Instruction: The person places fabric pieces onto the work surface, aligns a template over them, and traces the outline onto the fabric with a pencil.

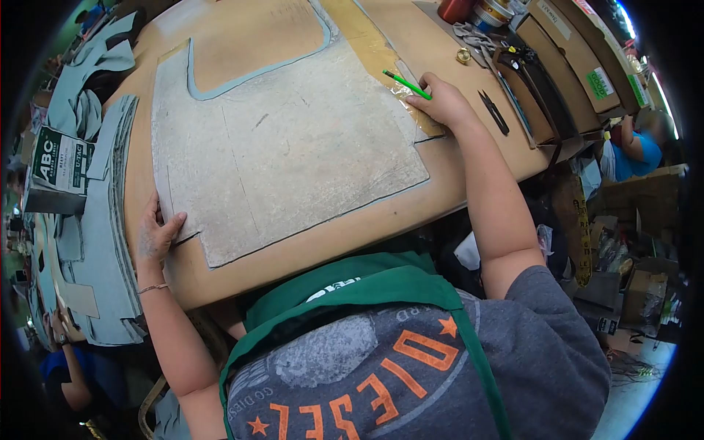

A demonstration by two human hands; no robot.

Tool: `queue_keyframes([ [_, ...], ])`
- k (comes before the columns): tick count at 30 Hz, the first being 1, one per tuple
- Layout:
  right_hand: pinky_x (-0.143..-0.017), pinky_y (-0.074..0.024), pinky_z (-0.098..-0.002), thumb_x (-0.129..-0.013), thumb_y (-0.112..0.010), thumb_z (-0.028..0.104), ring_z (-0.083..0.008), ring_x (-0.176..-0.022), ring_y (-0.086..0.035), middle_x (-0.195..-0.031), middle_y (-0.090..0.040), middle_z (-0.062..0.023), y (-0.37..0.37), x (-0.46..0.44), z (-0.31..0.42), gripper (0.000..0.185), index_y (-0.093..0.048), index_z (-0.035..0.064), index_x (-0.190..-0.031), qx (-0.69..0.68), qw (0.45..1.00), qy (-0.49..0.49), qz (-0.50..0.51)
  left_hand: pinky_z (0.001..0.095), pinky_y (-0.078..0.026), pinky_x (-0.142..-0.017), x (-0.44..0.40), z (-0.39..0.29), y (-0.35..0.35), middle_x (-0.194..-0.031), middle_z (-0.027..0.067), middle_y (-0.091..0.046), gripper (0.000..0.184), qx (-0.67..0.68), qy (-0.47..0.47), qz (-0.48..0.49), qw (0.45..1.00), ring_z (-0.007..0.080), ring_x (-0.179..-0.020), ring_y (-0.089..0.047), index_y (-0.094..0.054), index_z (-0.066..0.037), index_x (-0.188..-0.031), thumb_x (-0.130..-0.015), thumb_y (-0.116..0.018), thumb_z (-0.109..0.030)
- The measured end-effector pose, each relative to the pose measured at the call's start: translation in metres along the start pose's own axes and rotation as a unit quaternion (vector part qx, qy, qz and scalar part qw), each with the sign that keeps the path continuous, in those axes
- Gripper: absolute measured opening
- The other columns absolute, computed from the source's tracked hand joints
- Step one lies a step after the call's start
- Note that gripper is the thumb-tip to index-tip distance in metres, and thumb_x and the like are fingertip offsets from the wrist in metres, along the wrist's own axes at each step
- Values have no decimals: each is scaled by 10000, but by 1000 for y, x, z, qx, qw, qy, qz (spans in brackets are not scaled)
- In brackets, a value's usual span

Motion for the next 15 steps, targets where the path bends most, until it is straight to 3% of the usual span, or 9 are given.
queue_keyframes([
  [6, -675, -441, -365, -699, -668, 348, -289, -773, -570, -813, -587, -163, 0, 2, 2, 397, -504, 57, -914, 4, 1000, 9, -9, 276, -351, -891, -1, 6, 5, -1140, 124, -483, 729, -67, 10, -12, 998, 191, -1004, -475, -322, 33, -1267, -649, -676, -122],
  [9, -683, -439, -363, -700, -668, 347, -300, -779, -569, -815, -587, -168, -2, -1, -5, 398, -510, 55, -920, 4, 999, 32, -30, 289, -392, -792, -4, 13, 12, -1005, 129, -528, 665, -107, -36, -60, 992, 202, -869, -496, -435, 63, -1162, -604, -710, -175],
  [11, -699, -437, -376, -693, -671, 324, -322, -795, -568, -826, -590, -180, -6, -5, -7, 401, -513, 41, -928, 2, 998, 43, -49, 298, -417, -692, -9, 13, 10, -864, 105, -559, 526, -84, -113, -34, 989, 185, -762, -505, -518, 49, -1027, -596, -712, -181],
  [12, -710, -436, -390, -685, -675, 300, -339, -802, -567, -831, -591, -189, -5, -4, -6, 399, -513, 29, -928, 3, 997, 47, -64, 307, -420, -604, -8, 1, 10, -739, 91, -565, 401, -175, -128, -37, 975, 171, -669, -506, -550, 24, -887, -588, -717, -185],
  [13, -703, -437, -387, -689, -672, 300, -345, -803, -566, -834, -586, -199, -10, -9, -10, 400, -509, 27, -931, 8, 997, 51, -51, 306, -406, -546, -6, -11, 7, -637, 82, -534, 367, -171, -116, -26, 978, 168, -581, -478, -561, 14, -830, -569, -729, -184],
  [15, -692, -437, -384, -704, -660, 317, -335, -800, -572, -835, -579, -215, -11, -13, -19, 416, -496, 18, -942, 2, 995, 79, -68, 318, -395, -561, -12, 9, 15, -636, 105, -496, 502, -257, -115, -54, 958, 200, -596, -446, -571, 16, -905, -530, -761, -258],
])
Point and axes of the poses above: each hand's wrist, its own x-axis away from the middle knuckle, its own y-axis out of the back of the hand, z = x × y, the point moved 7 cm from there along -x, towards the middle knuckle
